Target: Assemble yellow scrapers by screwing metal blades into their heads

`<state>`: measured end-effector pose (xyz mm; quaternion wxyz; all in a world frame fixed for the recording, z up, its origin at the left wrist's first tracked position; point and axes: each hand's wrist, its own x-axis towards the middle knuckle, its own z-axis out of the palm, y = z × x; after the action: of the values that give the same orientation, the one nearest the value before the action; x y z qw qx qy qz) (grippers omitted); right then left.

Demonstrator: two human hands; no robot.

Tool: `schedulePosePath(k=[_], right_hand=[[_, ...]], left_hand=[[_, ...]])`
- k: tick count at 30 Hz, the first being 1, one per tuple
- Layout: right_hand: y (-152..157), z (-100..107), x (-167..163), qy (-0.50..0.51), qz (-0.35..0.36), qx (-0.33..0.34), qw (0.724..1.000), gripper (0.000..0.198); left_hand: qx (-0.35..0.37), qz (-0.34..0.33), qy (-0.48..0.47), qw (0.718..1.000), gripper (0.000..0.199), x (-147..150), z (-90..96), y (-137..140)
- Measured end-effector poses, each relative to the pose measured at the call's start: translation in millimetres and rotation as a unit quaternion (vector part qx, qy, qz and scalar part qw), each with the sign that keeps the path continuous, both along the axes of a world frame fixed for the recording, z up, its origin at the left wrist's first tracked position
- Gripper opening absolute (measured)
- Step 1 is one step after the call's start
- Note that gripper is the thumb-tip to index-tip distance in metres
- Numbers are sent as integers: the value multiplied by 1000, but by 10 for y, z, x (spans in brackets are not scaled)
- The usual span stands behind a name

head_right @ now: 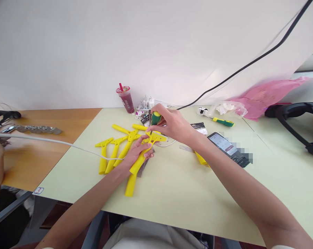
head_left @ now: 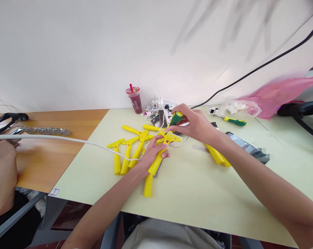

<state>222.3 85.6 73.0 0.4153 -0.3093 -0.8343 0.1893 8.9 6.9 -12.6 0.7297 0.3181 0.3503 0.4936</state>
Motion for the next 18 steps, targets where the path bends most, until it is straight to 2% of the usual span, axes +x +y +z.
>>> schedulePosePath(k=[6, 9, 12, 14, 18], right_hand=[[-44, 19, -25, 29, -20, 13, 999, 58], [-114, 32, -8, 24, -34, 68, 997, 49], [-194, 29, 38, -5, -29, 132, 991, 36], [-252, 41, 65, 0, -44, 146, 988, 32], [-336, 120, 82, 104, -115, 153, 976, 30]], left_hand=[[27, -9, 6, 1000, 67, 14, 20, -27], [47, 6, 2, 999, 68, 46, 68, -12], [58, 22, -1, 998, 71, 93, 210, 32], [67, 12, 9, 998, 71, 122, 347, 69], [105, -19, 44, 993, 71, 173, 592, 156]])
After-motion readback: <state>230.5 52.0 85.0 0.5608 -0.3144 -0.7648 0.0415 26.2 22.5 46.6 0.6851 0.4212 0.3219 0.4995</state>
